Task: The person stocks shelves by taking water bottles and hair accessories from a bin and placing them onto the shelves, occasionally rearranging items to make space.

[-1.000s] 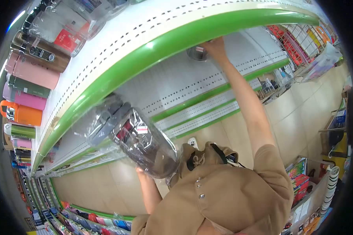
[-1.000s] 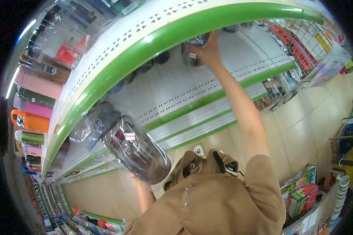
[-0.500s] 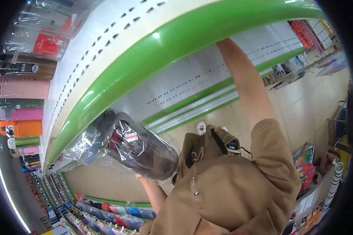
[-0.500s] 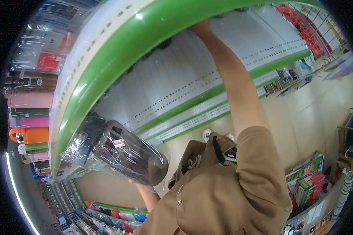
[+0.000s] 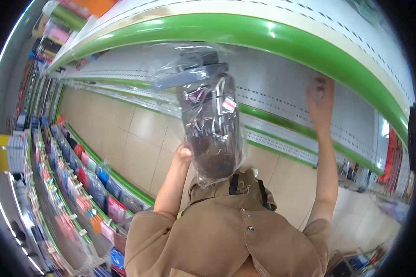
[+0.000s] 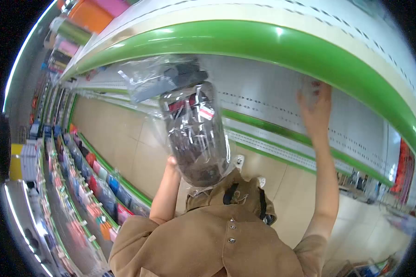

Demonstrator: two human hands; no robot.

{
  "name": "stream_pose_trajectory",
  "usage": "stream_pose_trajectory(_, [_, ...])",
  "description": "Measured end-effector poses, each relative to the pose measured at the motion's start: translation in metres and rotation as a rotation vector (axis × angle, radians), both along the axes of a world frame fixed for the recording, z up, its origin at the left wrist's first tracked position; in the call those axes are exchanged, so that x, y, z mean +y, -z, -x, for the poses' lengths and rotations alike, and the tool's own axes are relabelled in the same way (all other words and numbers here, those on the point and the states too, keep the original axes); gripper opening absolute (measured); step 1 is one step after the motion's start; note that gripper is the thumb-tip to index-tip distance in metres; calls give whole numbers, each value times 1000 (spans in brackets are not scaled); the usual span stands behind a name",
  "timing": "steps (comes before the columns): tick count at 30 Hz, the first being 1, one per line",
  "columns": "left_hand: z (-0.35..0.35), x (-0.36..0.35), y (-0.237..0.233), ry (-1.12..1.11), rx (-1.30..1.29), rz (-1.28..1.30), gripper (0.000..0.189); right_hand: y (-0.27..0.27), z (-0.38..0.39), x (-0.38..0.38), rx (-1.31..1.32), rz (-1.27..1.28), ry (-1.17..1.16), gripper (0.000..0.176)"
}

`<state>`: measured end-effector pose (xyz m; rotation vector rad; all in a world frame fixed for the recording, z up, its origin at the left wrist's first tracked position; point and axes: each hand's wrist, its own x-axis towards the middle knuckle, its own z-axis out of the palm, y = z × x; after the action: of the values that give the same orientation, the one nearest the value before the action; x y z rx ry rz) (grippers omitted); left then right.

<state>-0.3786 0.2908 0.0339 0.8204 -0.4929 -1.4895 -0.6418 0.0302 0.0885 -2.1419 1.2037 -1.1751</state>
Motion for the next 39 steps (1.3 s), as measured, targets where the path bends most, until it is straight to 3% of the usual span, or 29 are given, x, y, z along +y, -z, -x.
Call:
stream_pose_trajectory(4, [-15, -5, 5, -23, 27, 113, 98, -21, -44, 72, -100, -298, -554, 70])
stream_pose_trajectory(8, [-38, 6, -1, -59, 49, 175, 99, -39, -105, 121, -133, -411, -813, 81])
stream_pose_trajectory(11, [-76, 0, -5, -119, -7, 200, 105, -48, -165, 131, -19, -308, -855, 88])
stream_pose_trajectory(15, [-153, 7, -14, -204, -45, 234, 108, -50, -258, 131, 19, -371, -863, 87])
stream_pose_trajectory(19, [-236, 3, -33, -301, -87, 290, 99, -54, -351, 126, -12, -396, -935, 83])
stream_pose_trajectory(24, [-336, -30, -51, -488, -254, 179, 85, -33, -428, 112, -16, -342, -962, 79])
stream_pose_trajectory(25, [-350, -39, -56, -489, -238, 178, 85, -31, -435, 113, 3, -349, -963, 79])
stream_pose_trajectory(30, [-423, -102, -41, -700, -895, 248, 119, -12, -428, 110, 170, -372, -912, 81])
stream_pose_trajectory(33, [-434, -132, -40, -760, -958, 267, 131, -12, -418, 104, 204, -437, -860, 82])
stream_pose_trajectory(35, [-453, -167, -20, -803, -1042, 260, 132, -10, -411, 100, 215, -452, -793, 82])
stream_pose_trajectory(37, [-469, -207, 8, -940, -1399, 227, 134, -8, -400, 96, 224, -466, -761, 82])
stream_pose_trajectory(39, [-487, -247, 43, -947, -1497, 222, 127, -6, -390, 93, 233, -484, -722, 81])
